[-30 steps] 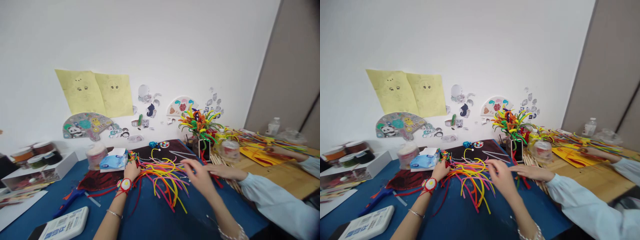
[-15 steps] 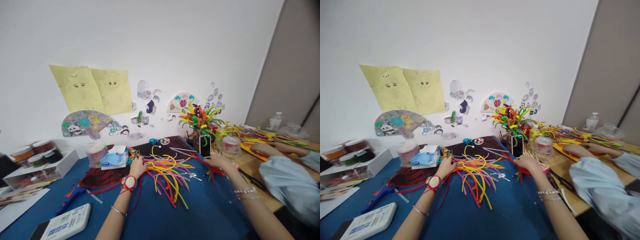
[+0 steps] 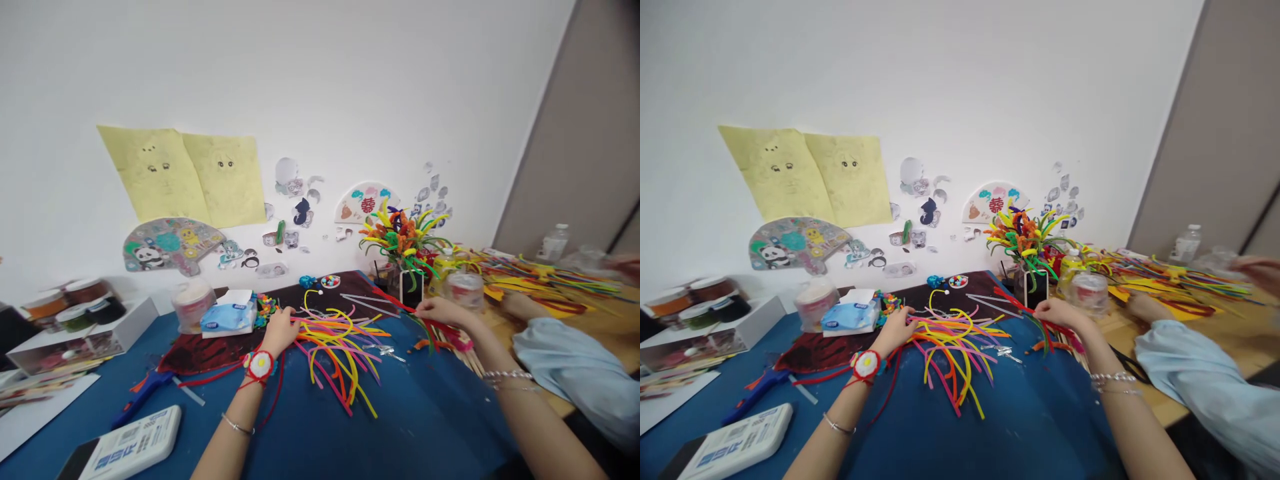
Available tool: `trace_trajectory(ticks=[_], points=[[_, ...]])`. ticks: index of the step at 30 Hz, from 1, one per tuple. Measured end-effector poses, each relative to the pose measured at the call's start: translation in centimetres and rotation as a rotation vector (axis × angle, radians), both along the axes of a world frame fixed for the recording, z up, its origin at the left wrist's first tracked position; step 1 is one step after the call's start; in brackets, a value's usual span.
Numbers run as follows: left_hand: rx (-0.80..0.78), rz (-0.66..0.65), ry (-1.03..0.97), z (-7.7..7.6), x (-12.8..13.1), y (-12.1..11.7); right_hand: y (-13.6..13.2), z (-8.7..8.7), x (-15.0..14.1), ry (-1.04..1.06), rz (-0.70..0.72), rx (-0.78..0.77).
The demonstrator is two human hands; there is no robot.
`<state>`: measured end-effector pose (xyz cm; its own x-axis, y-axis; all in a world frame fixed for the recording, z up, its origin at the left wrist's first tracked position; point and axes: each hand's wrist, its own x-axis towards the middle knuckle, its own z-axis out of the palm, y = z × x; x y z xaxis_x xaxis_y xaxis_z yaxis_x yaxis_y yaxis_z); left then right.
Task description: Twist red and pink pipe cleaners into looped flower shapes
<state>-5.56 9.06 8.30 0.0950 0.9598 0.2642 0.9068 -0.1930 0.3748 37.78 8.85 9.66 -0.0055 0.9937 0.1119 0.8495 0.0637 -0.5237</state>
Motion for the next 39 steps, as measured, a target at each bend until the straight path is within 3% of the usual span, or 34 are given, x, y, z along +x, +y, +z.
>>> trace_trajectory(ticks=[4,8,14,20,26,30,34,39], points=[[0.013,-0.023,-0.027,0.2,-0.1,-0.2,0.2,0.4,-0.2,0.066,0.096,-0.015],[0.02,-0.038,-0.056,0.2,-0.1,-0.3,0.2,0.8,-0.9,0.187,0.138,0.088],[0.024,-0.078,-0.128,0.3,0.3,-0.5,0.9,0.6,-2.4,0.267,0.066,0.167],[0.031,-0.213,-0.314,0.9,1.5,-1.5,1.3,1.0,-3.8,0.34,0.033,0.291],[-0.033,-0.421,-0.618,3.0,4.2,-4.0,-3.3,5.9,-9.3,0.702,0.308,0.062],[-0.111,-0.565,-0.872,5.0,6.2,-6.5,-6.1,8.8,-14.1,0.765,0.543,-0.072],[-0.151,-0.646,-1.069,6.7,7.2,-8.6,-6.3,9.6,-17.9,0.754,0.687,-0.012],[-0.162,-0.58,-1.205,7.9,6.3,-9.1,-5.3,10.1,-21.1,0.91,0.75,-0.036]])
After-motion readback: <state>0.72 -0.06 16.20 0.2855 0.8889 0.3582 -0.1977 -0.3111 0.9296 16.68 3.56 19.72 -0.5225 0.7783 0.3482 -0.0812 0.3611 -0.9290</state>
